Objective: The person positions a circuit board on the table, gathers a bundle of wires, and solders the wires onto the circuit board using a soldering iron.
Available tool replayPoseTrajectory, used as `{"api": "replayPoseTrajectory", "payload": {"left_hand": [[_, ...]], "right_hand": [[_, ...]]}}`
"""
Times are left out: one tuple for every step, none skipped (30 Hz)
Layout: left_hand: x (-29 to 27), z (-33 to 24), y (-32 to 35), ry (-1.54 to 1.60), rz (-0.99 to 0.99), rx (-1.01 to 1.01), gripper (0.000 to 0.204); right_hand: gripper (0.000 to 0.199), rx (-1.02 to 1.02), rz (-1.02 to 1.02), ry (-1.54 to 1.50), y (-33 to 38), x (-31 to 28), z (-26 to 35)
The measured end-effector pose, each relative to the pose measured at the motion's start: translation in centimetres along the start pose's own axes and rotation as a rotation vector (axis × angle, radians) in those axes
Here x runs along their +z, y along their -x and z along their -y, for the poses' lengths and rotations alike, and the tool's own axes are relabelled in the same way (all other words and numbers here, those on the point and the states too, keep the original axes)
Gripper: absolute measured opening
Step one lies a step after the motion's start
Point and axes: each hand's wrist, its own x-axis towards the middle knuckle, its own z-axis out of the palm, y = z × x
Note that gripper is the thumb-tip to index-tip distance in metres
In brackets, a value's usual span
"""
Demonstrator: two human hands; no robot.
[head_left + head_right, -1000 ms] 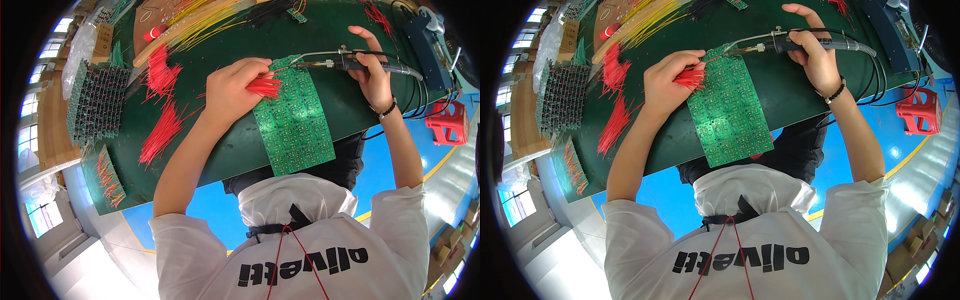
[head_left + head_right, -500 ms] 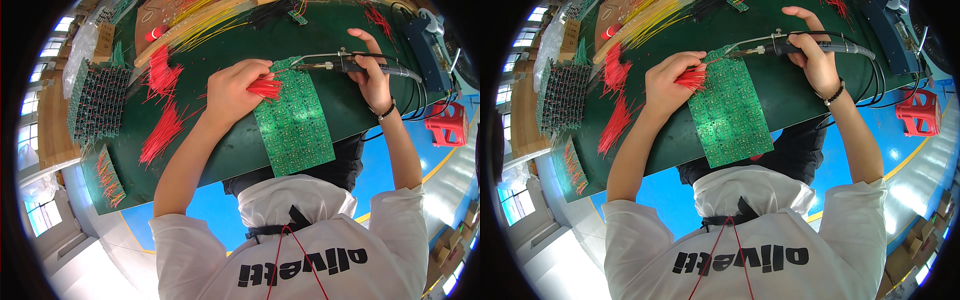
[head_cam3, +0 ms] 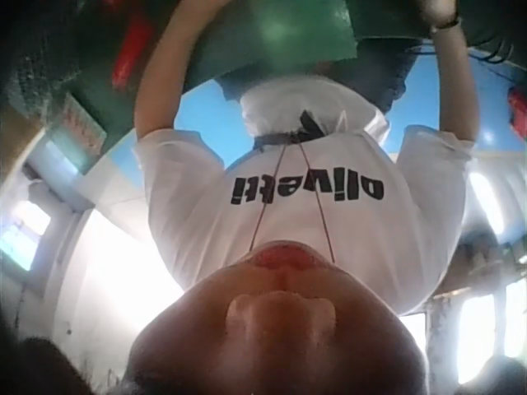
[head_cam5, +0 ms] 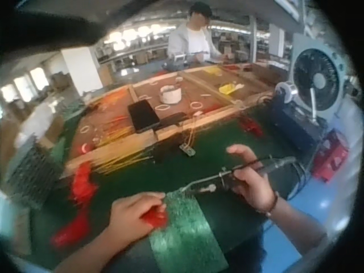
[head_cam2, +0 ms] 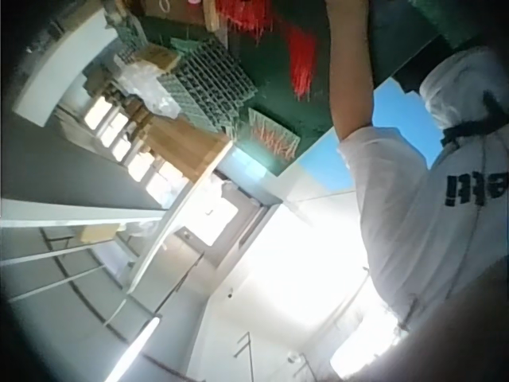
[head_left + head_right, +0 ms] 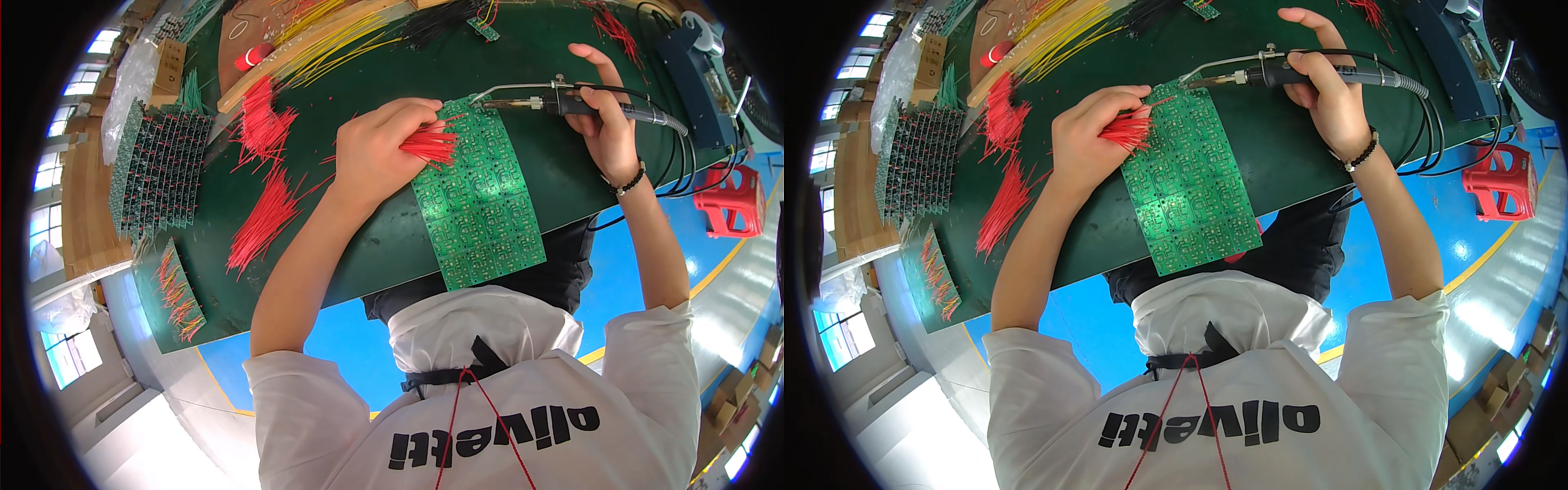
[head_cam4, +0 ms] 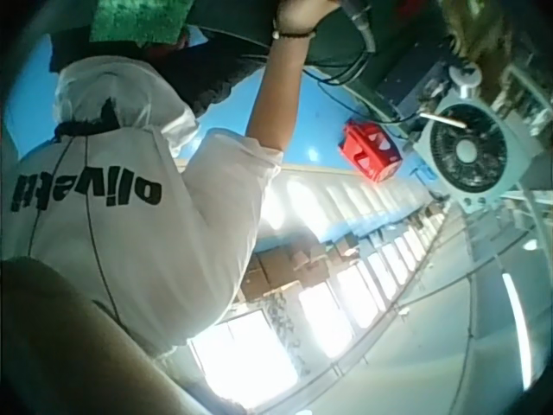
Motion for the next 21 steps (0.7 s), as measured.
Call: {"api": "replayPoseTrajectory", "payload": {"left_hand": [[-0.02,0.03,-0.07,-0.007,-0.008,0.013,0.014],[-0.01,-0.02,-0.03,-0.008,-0.008,0.012,0.014],[0.02,-0.10,0.03,0.005,-0.001,0.001,0.014],[0.02,-0.09,0.01,0.018,0.006,-0.007,0.014],[-0.02,-0.09,-0.01,0.017,0.005,-0.006,0.014],[-0.07,-0.10,-0.03,0.007,0.009,-0.012,0.013],[-0.10,-0.17,0.06,0.000,0.015,-0.020,0.012],[-0.14,-0.19,0.09,0.000,0.015,-0.020,0.012],[-0.21,-0.20,0.11,0.003,0.022,-0.021,0.011],[-0.29,-0.18,-0.07,0.005,0.026,-0.020,0.009],[-0.36,-0.21,-0.15,0.004,0.024,-0.016,0.009],[-0.44,-0.28,-0.16,0.026,0.031,-0.024,0.008],[-0.47,-0.26,-0.14,0.049,0.039,-0.031,0.008],[-0.43,-0.14,-0.26,0.049,0.039,-0.026,0.008],[-0.35,0.05,-0.45,0.046,-0.024,-0.008,0.010],[-0.28,0.14,-0.43,0.044,-0.085,0.007,0.012],[-0.28,0.26,-0.39,0.045,-0.082,0.008,0.012],[-0.34,0.41,-0.35,0.041,-0.075,-0.001,0.012],[-0.44,0.51,-0.45,0.034,-0.070,-0.007,0.012],[-0.53,0.47,-0.43,0.033,-0.069,-0.003,0.012],[-0.62,0.37,-0.32,0.037,-0.066,-0.030,0.011]], "right_hand": [[0.047,-0.007,0.010,0.000,-0.07,0.04,0.09],[0.047,-0.007,0.011,0.000,-0.01,-0.04,0.04],[0.047,-0.006,0.013,0.003,0.11,-0.18,-0.06],[0.046,-0.008,0.014,0.007,0.10,-0.25,-0.14],[0.046,-0.011,0.014,0.007,0.02,-0.23,-0.18],[0.046,-0.008,0.008,0.001,-0.09,-0.19,-0.21],[0.046,-0.003,0.001,-0.005,-0.04,-0.14,-0.23],[0.046,-0.003,0.000,-0.004,0.02,-0.09,-0.14],[0.046,0.000,0.021,-0.001,0.06,-0.03,0.02],[0.046,-0.001,0.041,0.003,-0.04,-0.06,0.24],[0.046,-0.005,0.041,0.004,-0.07,-0.13,0.19],[0.043,-0.019,0.034,-0.039,-0.05,-0.22,-0.03],[0.040,-0.032,0.027,-0.083,-0.04,-0.28,-0.18],[0.040,-0.036,0.025,-0.083,-0.12,-0.30,-0.14],[0.039,-0.035,0.033,-0.088,-0.23,-0.29,-0.11],[0.039,-0.029,0.042,-0.094,-0.16,-0.24,-0.16],[0.039,-0.028,0.039,-0.095,-0.12,-0.20,-0.12],[0.038,-0.021,0.033,-0.097,-0.09,-0.13,-0.01],[0.038,-0.017,0.029,-0.100,-0.18,-0.09,0.15],[0.038,-0.021,0.028,-0.102,-0.15,-0.01,0.14],[0.038,-0.023,0.020,-0.106,-0.06,0.08,0.05]]}}
